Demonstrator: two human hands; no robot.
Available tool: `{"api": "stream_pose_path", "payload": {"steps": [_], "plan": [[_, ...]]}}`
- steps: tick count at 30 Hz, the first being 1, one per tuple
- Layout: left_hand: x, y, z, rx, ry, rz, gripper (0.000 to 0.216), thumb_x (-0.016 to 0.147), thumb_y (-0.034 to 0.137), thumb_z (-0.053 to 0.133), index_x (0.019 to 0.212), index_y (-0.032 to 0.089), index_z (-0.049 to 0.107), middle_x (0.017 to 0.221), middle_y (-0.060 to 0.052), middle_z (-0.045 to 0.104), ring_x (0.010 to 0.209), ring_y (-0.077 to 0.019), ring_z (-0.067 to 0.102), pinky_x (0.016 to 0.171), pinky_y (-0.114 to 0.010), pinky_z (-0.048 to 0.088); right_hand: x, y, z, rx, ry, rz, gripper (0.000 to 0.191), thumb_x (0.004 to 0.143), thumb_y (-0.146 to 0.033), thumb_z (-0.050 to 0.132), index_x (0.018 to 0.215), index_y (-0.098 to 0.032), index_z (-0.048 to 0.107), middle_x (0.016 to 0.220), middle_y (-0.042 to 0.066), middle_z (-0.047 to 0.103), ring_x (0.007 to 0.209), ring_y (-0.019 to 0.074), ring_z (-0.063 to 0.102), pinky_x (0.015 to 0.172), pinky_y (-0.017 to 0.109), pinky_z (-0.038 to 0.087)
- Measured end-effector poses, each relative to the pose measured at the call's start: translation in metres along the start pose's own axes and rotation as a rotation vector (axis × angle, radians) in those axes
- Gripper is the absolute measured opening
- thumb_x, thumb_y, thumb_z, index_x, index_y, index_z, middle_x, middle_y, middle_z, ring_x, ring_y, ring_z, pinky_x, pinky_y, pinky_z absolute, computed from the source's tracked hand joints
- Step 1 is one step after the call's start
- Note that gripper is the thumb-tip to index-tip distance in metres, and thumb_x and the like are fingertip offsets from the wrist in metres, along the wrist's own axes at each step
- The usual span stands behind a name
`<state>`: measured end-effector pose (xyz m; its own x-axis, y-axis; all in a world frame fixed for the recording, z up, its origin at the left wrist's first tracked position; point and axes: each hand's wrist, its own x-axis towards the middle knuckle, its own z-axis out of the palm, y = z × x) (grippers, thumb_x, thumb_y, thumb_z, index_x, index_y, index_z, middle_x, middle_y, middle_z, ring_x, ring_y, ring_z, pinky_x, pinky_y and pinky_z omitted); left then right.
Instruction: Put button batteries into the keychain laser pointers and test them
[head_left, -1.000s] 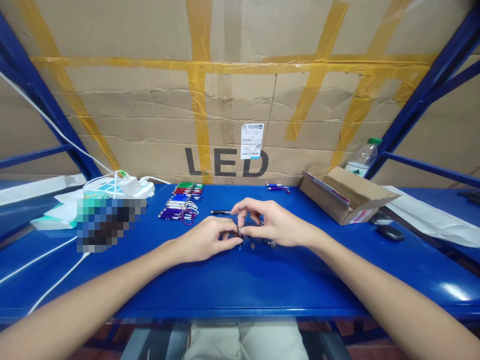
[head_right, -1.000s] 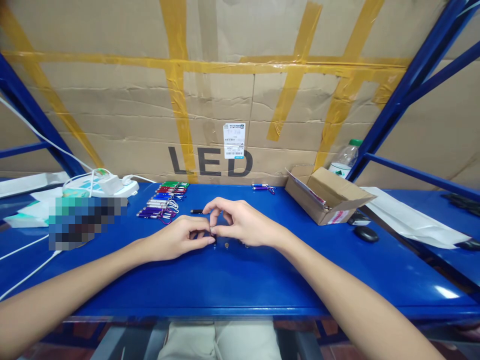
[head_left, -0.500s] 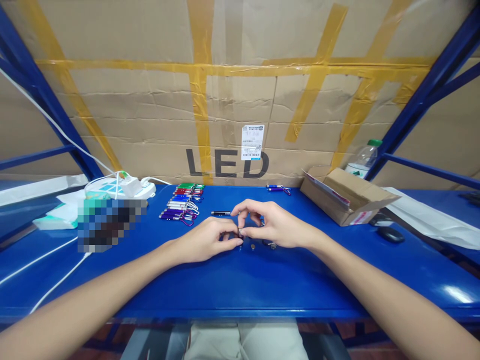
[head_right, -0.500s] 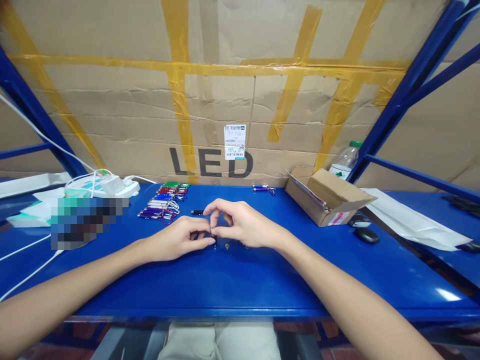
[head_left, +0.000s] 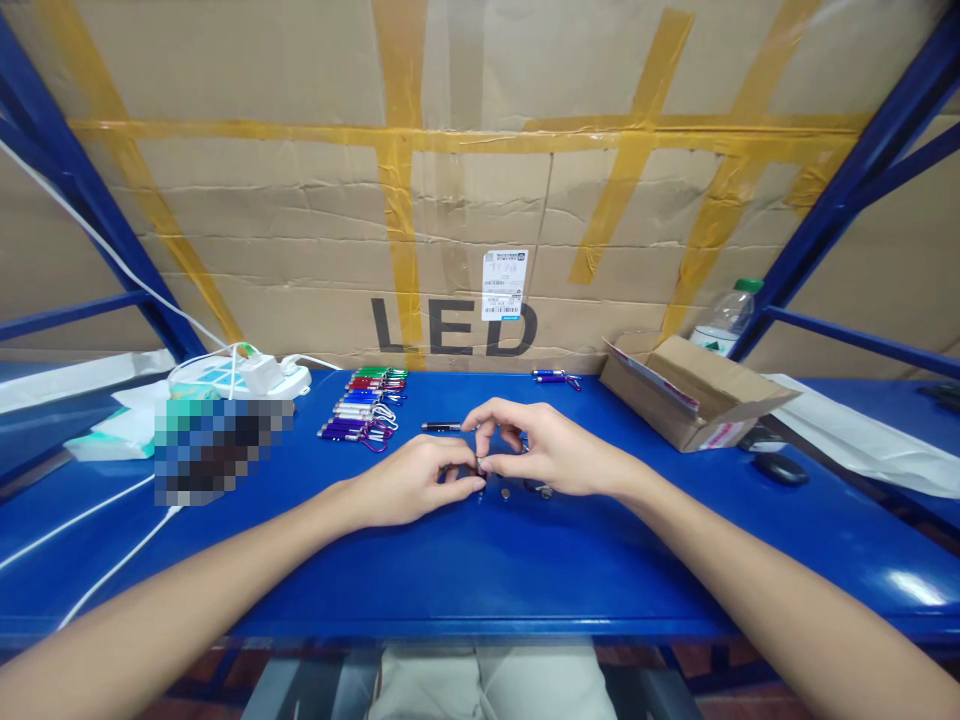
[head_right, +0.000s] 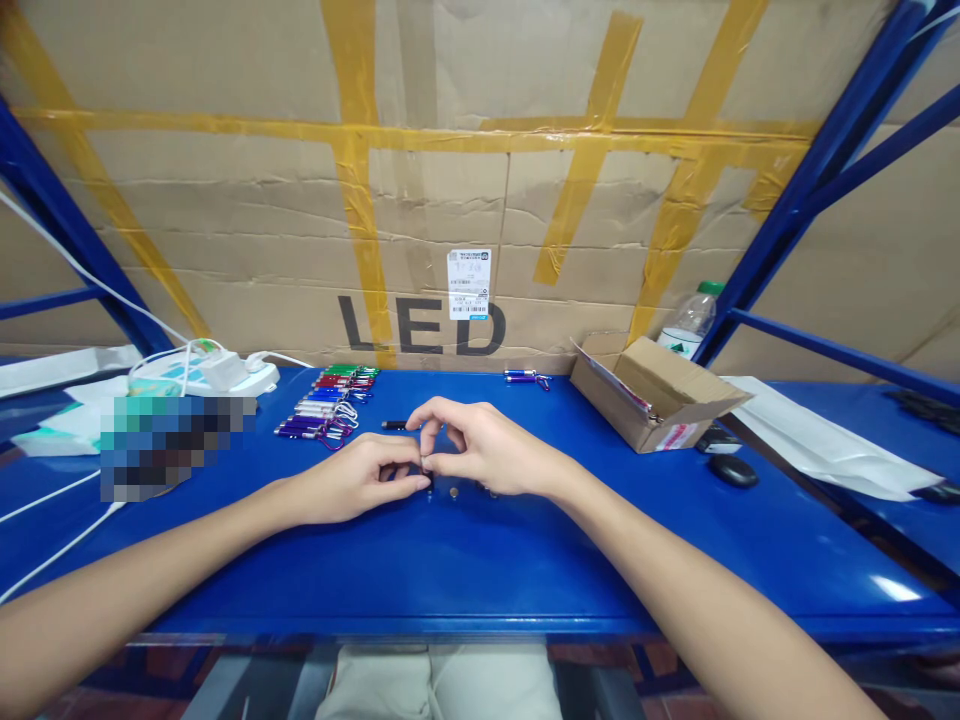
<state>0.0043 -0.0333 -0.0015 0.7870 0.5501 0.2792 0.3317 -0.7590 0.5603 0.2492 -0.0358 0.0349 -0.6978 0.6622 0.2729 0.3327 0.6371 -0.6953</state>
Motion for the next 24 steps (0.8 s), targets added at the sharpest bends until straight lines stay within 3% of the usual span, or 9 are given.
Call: {"api": "stream_pose_path", "payload": {"steps": [24], "plan": [[-0.0013, 0.0011, -0.0011, 0.11, 0.039, 0.013, 0.015, 0.108, 0.029, 0.061, 0.1, 0.019, 0.069, 0.092, -0.001, 0.071, 0.082, -0.0159, 0.064, 0.079, -0.027, 0.045, -0.001, 0.0024, -0.0011, -0.021, 0.003, -0.051, 0.034, 0.098, -0.024, 0.075, 0.131, -0.022, 0.065, 0.099, 0.0, 0.079, 0.086, 0.0172, 0.072, 0.081, 0.029, 0.052]]}}
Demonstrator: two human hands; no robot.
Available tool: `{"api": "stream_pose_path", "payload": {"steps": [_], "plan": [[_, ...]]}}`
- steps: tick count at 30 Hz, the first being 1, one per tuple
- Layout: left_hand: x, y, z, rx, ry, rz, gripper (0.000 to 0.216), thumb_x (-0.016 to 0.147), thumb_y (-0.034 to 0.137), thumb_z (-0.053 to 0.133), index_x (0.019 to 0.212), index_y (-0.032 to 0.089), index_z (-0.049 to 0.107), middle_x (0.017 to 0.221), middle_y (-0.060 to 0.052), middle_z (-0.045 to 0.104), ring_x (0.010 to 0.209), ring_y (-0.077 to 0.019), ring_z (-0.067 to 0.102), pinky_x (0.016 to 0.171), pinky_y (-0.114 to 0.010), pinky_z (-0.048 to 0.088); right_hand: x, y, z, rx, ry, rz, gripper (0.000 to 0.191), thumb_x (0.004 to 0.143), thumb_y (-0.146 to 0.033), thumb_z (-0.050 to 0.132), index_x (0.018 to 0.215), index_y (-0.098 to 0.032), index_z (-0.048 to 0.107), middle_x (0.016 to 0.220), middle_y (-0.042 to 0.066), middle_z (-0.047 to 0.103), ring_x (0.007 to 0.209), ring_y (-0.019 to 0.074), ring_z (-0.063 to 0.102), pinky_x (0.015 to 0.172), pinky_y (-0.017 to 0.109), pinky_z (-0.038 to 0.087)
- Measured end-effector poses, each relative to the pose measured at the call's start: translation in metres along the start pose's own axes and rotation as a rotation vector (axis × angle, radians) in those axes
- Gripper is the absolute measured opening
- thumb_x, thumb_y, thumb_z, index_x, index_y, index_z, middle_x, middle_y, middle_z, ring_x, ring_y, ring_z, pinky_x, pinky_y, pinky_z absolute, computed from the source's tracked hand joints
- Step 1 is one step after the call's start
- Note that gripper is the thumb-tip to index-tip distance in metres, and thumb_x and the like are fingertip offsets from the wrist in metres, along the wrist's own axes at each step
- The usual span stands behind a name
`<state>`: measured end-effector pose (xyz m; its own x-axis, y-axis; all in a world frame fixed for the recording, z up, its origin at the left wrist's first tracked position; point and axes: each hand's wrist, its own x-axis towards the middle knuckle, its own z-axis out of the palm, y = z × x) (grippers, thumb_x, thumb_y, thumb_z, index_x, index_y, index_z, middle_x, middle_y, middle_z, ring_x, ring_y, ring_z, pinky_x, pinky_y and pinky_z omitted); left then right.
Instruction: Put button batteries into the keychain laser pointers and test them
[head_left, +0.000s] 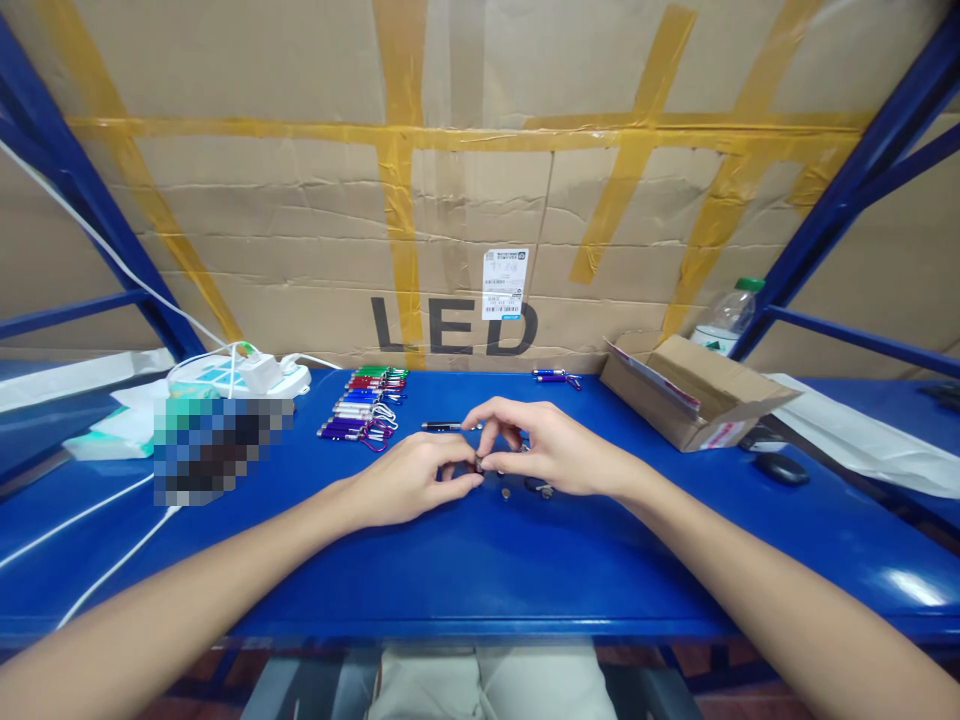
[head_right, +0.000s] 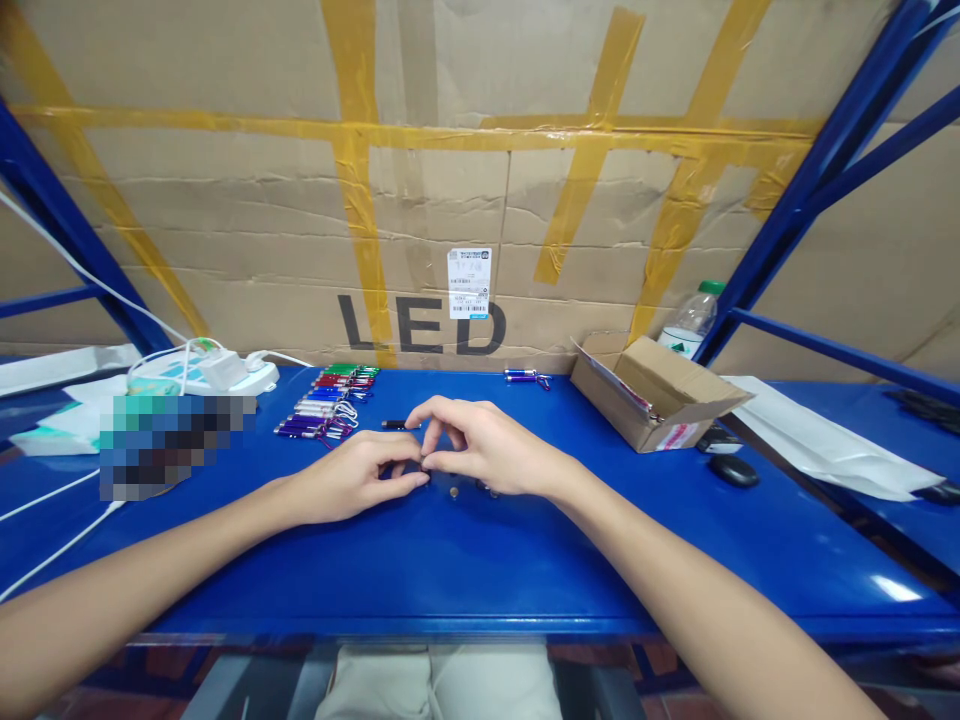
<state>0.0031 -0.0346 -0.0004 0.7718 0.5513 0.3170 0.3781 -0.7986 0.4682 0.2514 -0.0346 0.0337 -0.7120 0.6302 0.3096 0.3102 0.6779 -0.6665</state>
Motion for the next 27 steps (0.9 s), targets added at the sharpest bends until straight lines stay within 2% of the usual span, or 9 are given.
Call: {"api": "stream_pose_path", "payload": {"steps": [6, 9, 13, 16, 20, 27], "plan": [[-0.001, 0.001, -0.002, 0.098, 0.011, 0.036, 0.017, 0.11, 0.029, 0.058, 0.106, 0.019, 0.071, 0.1, -0.003, 0.074, 0.091, -0.0184, 0.069, 0.083, -0.028, 0.049, 0.0, -0.003, -0.002, -0.001, 0.001, 0.006, 0.041, 0.096, -0.025, 0.076, 0.135, -0.021, 0.064, 0.098, 0.0, 0.076, 0.085, 0.0167, 0.07, 0.078, 0.028, 0.052], [-0.002, 0.0, -0.004, 0.13, 0.038, 0.054, 0.016, 0.11, 0.029, 0.059, 0.114, 0.02, 0.072, 0.107, -0.004, 0.075, 0.096, -0.0195, 0.071, 0.088, -0.028, 0.05, -0.001, -0.002, -0.004, -0.009, 0.058, 0.019, 0.038, 0.096, -0.021, 0.07, 0.133, -0.022, 0.063, 0.095, -0.001, 0.075, 0.081, 0.0152, 0.067, 0.074, 0.027, 0.051], [-0.003, -0.001, -0.004, 0.133, 0.054, 0.062, 0.017, 0.109, 0.027, 0.06, 0.12, 0.021, 0.072, 0.115, -0.005, 0.075, 0.103, -0.0203, 0.072, 0.093, -0.029, 0.051, -0.002, 0.004, -0.009, -0.172, 0.104, 0.016, 0.035, 0.094, -0.013, 0.063, 0.128, -0.022, 0.062, 0.095, -0.001, 0.075, 0.083, 0.0157, 0.065, 0.078, 0.028, 0.05], [-0.003, -0.001, -0.004, 0.147, 0.049, 0.023, 0.017, 0.108, 0.027, 0.061, 0.118, 0.021, 0.073, 0.111, -0.004, 0.076, 0.1, -0.0201, 0.072, 0.09, -0.029, 0.051, -0.002, 0.006, -0.012, -0.217, -0.007, 0.059, 0.031, 0.09, -0.009, 0.065, 0.118, -0.021, 0.061, 0.09, -0.002, 0.074, 0.081, 0.0156, 0.064, 0.077, 0.027, 0.047], [-0.002, 0.0, -0.003, 0.205, 0.082, -0.071, 0.015, 0.106, 0.028, 0.063, 0.112, 0.02, 0.075, 0.1, -0.003, 0.076, 0.082, -0.0179, 0.07, 0.077, -0.028, 0.049, -0.003, 0.0, -0.014, -0.224, -0.163, 0.128, 0.022, 0.086, -0.012, 0.071, 0.1, -0.022, 0.058, 0.089, -0.003, 0.073, 0.077, 0.0149, 0.06, 0.07, 0.026, 0.042], [-0.001, -0.004, -0.003, 0.227, 0.125, -0.149, 0.015, 0.104, 0.029, 0.064, 0.101, 0.019, 0.074, 0.09, -0.002, 0.074, 0.07, -0.0154, 0.064, 0.067, -0.027, 0.043, -0.003, -0.006, -0.01, -0.314, -0.322, 0.162, 0.026, 0.087, -0.015, 0.077, 0.1, -0.022, 0.055, 0.097, -0.002, 0.07, 0.082, 0.0159, 0.058, 0.071, 0.027, 0.038]]}}
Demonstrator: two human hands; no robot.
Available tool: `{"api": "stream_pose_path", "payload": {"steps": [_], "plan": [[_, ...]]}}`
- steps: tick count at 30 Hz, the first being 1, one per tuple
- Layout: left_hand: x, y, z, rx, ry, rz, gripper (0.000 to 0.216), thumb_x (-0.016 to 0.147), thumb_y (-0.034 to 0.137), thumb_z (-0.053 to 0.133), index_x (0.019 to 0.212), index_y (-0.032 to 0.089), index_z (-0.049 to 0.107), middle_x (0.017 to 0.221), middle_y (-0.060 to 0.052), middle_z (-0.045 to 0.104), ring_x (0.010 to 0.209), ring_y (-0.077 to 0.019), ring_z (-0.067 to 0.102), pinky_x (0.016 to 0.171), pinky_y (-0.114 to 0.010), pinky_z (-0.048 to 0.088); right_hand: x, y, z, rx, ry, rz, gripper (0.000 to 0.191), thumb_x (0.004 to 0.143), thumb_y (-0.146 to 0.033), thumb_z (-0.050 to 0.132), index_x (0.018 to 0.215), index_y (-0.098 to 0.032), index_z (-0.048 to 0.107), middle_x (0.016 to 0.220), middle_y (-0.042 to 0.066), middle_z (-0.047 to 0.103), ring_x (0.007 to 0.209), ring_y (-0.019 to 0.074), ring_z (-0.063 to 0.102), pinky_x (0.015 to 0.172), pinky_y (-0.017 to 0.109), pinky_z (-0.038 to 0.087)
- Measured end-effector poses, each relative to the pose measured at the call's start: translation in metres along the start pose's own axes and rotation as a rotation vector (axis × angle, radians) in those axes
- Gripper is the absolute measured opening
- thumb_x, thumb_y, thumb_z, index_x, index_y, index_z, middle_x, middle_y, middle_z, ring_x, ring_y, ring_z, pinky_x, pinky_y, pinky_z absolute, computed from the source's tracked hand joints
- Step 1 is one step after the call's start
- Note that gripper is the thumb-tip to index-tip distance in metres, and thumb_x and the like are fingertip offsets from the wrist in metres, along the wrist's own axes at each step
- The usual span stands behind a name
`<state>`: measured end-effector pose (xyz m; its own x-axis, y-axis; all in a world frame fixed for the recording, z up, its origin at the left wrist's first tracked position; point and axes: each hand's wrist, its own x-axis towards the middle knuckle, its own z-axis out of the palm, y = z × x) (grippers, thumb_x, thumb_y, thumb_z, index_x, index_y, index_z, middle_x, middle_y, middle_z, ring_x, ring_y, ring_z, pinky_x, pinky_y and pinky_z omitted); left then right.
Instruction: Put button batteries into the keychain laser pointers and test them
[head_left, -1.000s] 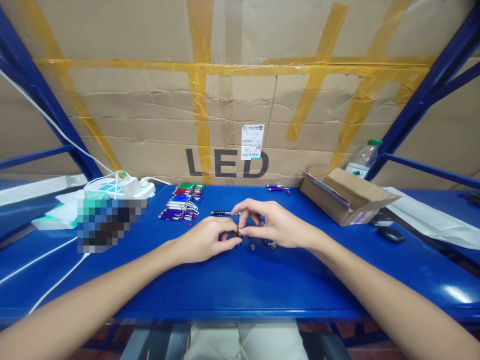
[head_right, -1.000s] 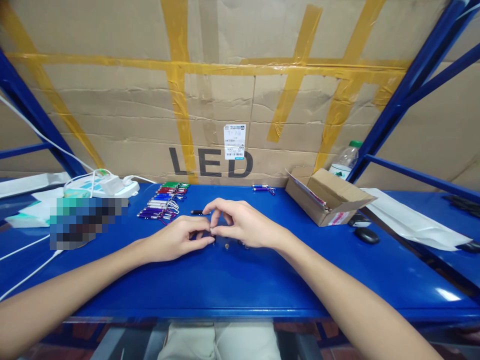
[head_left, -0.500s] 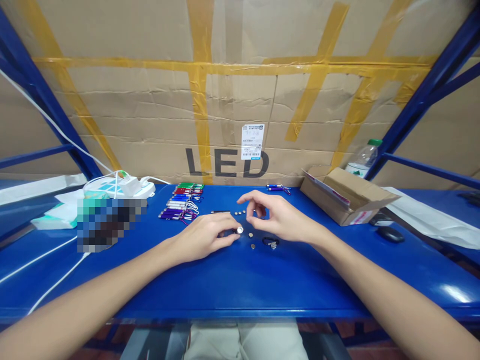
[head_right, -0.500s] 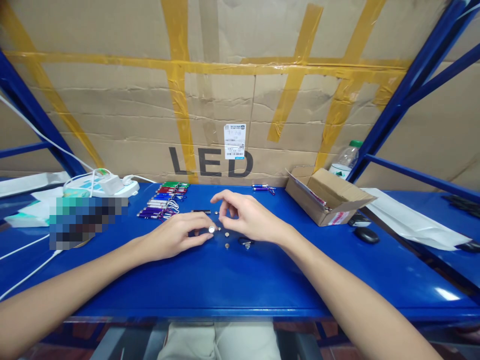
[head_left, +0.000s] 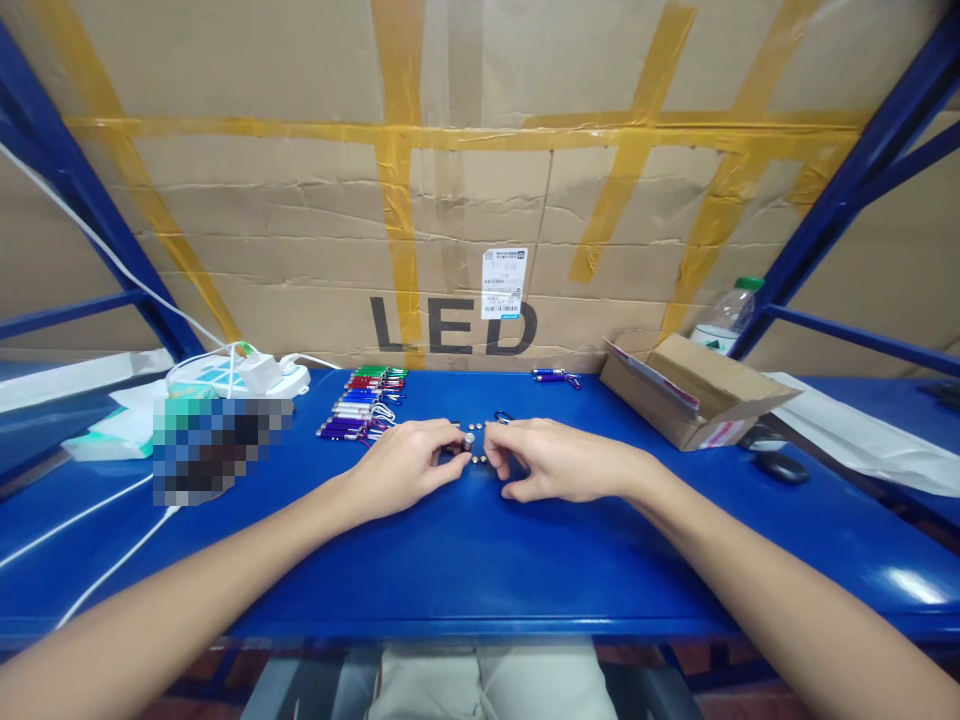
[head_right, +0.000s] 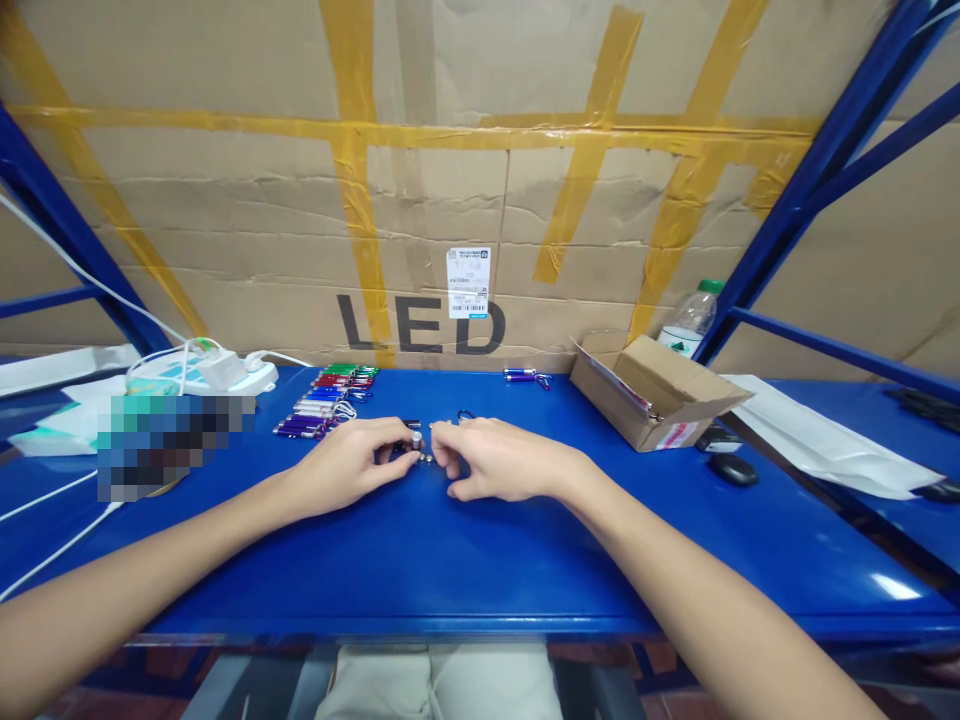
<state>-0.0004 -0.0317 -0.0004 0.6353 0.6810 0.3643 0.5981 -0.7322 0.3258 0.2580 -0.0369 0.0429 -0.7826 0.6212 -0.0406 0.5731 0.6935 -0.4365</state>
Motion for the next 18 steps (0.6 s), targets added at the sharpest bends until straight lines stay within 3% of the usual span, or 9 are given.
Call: {"api": "stream_pose_path", "payload": {"steps": [11, 13, 18], "plan": [[0.0012, -0.0032, 0.0007, -0.046, 0.054, -0.029, 0.018, 0.102, 0.031, 0.064, 0.091, 0.019, 0.071, 0.086, -0.001, 0.071, 0.067, -0.0141, 0.06, 0.064, -0.028, 0.041, 0.0037, 0.0057, 0.0073, 0.003, -0.026, -0.041, 0.025, 0.085, -0.009, 0.069, 0.098, -0.023, 0.054, 0.093, -0.002, 0.068, 0.081, 0.0161, 0.058, 0.071, 0.027, 0.039], [0.0012, -0.0034, 0.0002, -0.045, 0.057, -0.022, 0.019, 0.103, 0.032, 0.063, 0.091, 0.019, 0.071, 0.086, -0.001, 0.071, 0.067, -0.0141, 0.06, 0.065, -0.028, 0.042, 0.0027, 0.0046, 0.0048, 0.014, 0.04, -0.052, 0.024, 0.083, -0.008, 0.068, 0.096, -0.022, 0.054, 0.092, -0.002, 0.067, 0.08, 0.0158, 0.058, 0.071, 0.027, 0.039], [-0.0002, -0.0002, -0.0021, -0.025, 0.04, 0.039, 0.018, 0.104, 0.031, 0.061, 0.1, 0.019, 0.074, 0.091, -0.002, 0.072, 0.073, -0.0155, 0.063, 0.068, -0.028, 0.045, -0.0015, -0.001, -0.002, 0.07, 0.354, -0.082, 0.019, 0.086, -0.013, 0.068, 0.099, -0.022, 0.057, 0.091, -0.003, 0.064, 0.074, 0.0139, 0.052, 0.07, 0.026, 0.039]]}}
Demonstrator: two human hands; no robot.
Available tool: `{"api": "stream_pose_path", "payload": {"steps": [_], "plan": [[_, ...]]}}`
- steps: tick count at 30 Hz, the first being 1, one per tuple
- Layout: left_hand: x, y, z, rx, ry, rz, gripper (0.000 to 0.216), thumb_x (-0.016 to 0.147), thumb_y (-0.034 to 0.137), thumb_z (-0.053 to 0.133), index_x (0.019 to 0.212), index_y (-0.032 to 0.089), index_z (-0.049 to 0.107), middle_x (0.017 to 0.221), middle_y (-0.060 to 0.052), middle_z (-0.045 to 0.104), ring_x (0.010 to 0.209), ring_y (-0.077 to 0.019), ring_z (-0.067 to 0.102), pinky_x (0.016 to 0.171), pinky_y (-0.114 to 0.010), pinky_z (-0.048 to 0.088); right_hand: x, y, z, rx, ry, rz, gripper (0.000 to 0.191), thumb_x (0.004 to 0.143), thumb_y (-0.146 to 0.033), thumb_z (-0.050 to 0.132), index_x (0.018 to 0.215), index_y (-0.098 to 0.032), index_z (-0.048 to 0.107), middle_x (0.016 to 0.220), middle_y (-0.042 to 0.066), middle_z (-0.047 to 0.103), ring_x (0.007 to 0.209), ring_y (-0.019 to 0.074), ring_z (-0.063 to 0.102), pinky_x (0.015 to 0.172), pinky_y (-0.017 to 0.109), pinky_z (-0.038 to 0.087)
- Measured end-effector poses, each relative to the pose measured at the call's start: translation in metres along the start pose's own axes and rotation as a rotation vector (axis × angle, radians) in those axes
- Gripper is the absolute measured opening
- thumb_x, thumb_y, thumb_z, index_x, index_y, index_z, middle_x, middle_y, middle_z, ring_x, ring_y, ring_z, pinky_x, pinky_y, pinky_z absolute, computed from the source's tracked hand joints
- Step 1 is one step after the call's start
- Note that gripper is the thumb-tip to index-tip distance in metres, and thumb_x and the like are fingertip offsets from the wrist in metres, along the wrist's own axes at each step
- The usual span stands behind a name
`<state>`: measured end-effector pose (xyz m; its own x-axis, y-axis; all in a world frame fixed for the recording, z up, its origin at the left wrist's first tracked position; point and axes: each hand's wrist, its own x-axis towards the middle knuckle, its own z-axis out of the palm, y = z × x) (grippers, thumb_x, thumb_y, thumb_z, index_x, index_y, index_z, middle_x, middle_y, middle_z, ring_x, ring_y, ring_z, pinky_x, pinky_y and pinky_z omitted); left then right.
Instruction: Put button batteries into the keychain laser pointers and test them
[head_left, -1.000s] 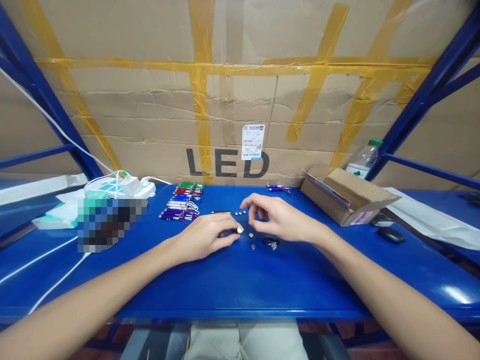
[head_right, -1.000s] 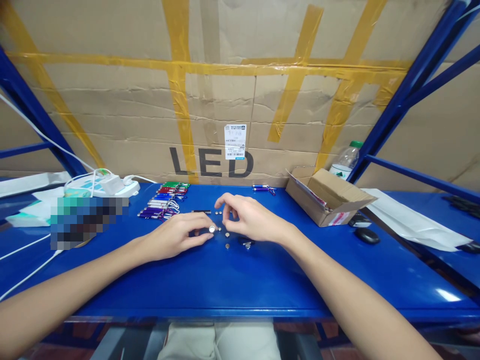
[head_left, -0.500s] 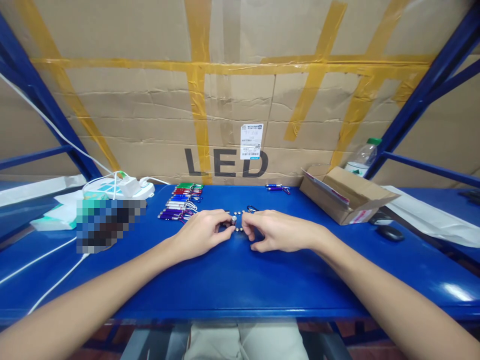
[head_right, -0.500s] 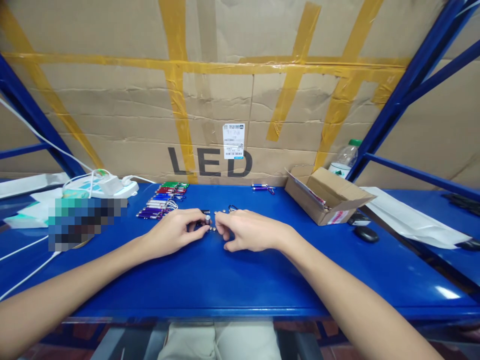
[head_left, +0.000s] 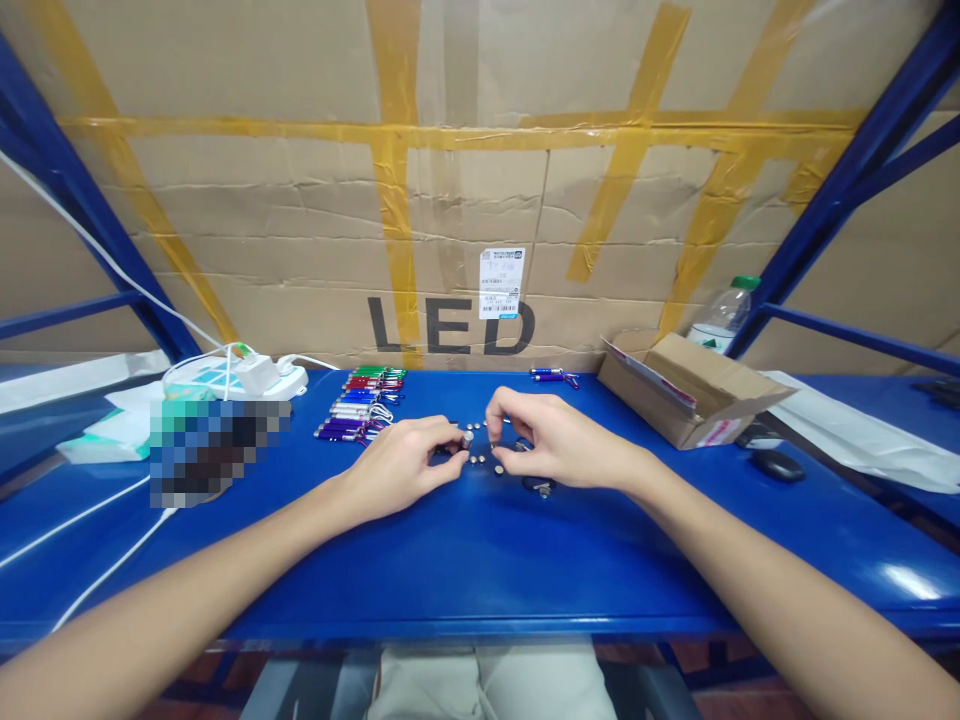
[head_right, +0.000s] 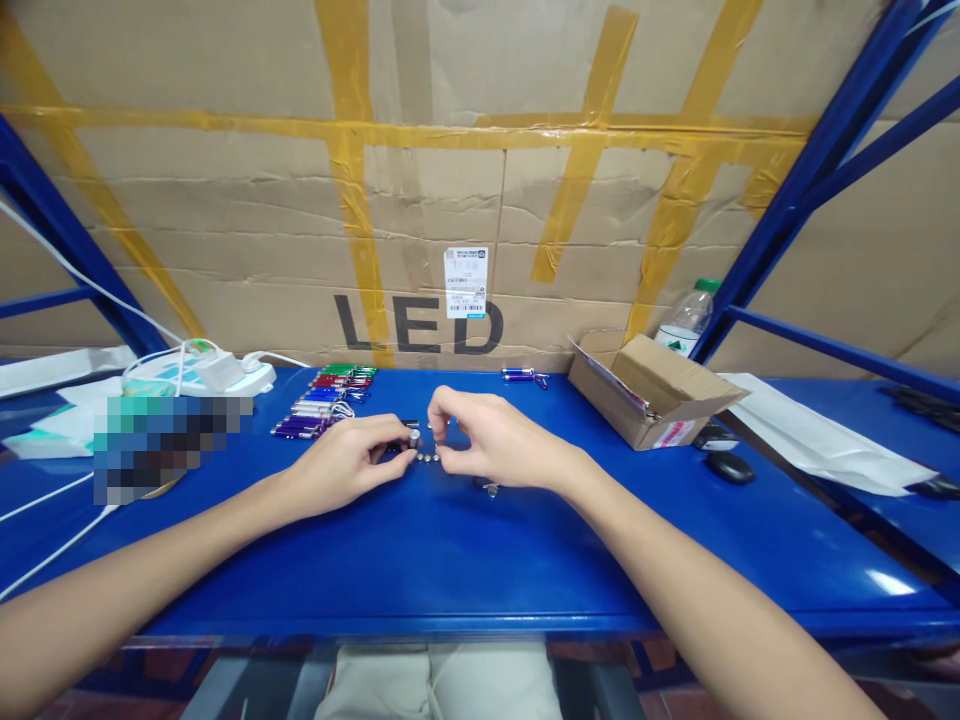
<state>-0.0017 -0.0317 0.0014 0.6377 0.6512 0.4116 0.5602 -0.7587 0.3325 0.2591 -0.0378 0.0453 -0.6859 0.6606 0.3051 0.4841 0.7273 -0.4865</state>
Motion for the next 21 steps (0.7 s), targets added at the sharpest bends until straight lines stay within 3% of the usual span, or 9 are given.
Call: {"api": "stream_pose_path", "payload": {"steps": [4, 11, 21], "plan": [[-0.001, 0.004, -0.001, 0.002, -0.02, 0.061, 0.018, 0.105, 0.029, 0.061, 0.108, 0.02, 0.076, 0.099, -0.004, 0.074, 0.082, -0.0173, 0.068, 0.075, -0.028, 0.048, 0.0, -0.004, 0.004, 0.06, 0.089, -0.019, 0.018, 0.088, -0.018, 0.068, 0.102, -0.022, 0.058, 0.087, -0.003, 0.061, 0.07, 0.0131, 0.049, 0.067, 0.026, 0.039], [-0.003, 0.007, -0.002, 0.045, -0.04, 0.117, 0.017, 0.107, 0.028, 0.059, 0.107, 0.02, 0.073, 0.106, -0.005, 0.072, 0.09, -0.0185, 0.071, 0.079, -0.027, 0.051, 0.001, -0.002, 0.015, 0.131, 0.064, -0.051, 0.024, 0.09, -0.017, 0.069, 0.11, -0.023, 0.057, 0.106, -0.001, 0.07, 0.071, 0.0118, 0.05, 0.068, 0.025, 0.042], [-0.003, 0.006, -0.002, 0.053, -0.031, 0.122, 0.018, 0.107, 0.028, 0.058, 0.112, 0.02, 0.074, 0.106, -0.005, 0.073, 0.092, -0.0184, 0.072, 0.081, -0.027, 0.053, 0.001, -0.001, 0.01, 0.104, 0.078, -0.045, 0.023, 0.095, -0.02, 0.071, 0.115, -0.023, 0.059, 0.107, 0.0, 0.074, 0.07, 0.0128, 0.051, 0.069, 0.026, 0.044]]}}
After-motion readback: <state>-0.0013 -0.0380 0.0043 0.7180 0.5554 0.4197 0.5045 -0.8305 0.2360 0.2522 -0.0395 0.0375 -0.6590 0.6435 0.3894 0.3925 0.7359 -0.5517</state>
